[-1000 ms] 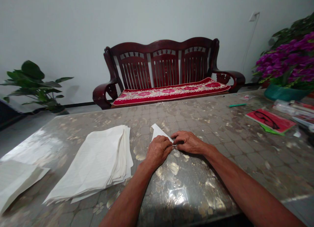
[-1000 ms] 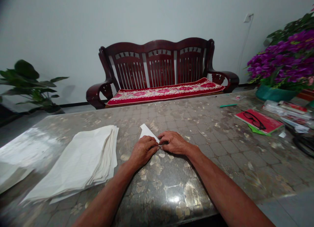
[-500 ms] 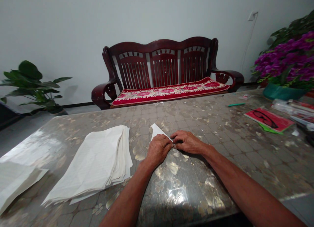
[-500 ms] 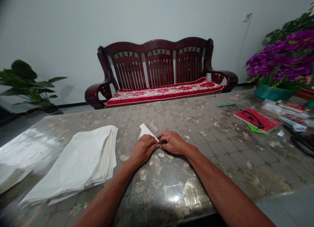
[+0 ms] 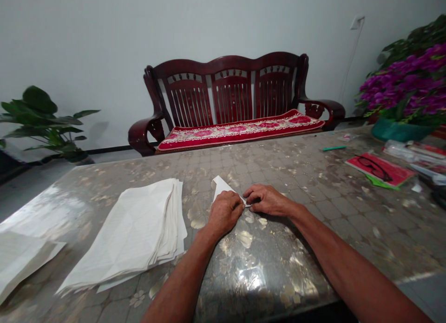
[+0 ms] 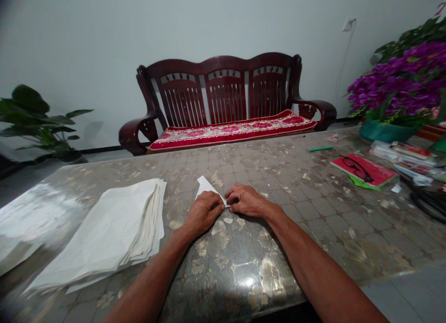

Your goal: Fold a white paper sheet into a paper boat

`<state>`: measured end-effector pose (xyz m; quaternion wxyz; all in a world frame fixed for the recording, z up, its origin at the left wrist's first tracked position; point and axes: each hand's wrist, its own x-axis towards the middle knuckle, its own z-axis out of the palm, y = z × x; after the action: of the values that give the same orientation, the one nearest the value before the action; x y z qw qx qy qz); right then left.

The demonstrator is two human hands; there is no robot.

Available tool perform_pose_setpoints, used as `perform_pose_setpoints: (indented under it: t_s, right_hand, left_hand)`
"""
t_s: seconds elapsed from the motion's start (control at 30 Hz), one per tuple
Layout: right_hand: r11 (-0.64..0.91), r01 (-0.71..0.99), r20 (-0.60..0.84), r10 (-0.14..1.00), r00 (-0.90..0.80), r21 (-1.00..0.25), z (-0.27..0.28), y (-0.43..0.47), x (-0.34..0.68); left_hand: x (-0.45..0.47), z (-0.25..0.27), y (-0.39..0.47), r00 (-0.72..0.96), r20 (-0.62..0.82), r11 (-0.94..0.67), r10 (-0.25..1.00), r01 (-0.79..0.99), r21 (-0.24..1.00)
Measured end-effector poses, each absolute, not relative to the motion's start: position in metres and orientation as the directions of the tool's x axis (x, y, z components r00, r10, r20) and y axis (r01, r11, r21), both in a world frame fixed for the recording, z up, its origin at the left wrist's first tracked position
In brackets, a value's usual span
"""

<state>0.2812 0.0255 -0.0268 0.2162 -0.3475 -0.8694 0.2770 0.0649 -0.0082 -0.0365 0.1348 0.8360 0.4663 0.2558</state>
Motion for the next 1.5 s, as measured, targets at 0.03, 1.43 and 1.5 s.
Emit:
perform_pose_setpoints:
  t_s: [0.03,1.43,1.5]
  right_hand:
    - [0.606,0.485,0.186,0.724,-0.664,-0.63,-0.027,0.026,0.282]
    - [0.429,0.709,0.014,0.86,-0.51,-0.559,-0.01,0.013,0.266]
    - [0.403,0.723,-0.012,0.869,-0.494,-0.561,-0.01,0.013,0.265]
  left_hand:
    - [0.065,-0.036,-0.009,0.43,0.299,-0.523,0.852,0.712,0.468]
    - [0.07,-0.04,-0.006,0.361,0.302,-0.468,0.882,0.739,0.484]
    - [0.07,-0.04,-0.006,0.356,0.306,-0.467,0.883,0.732,0.496]
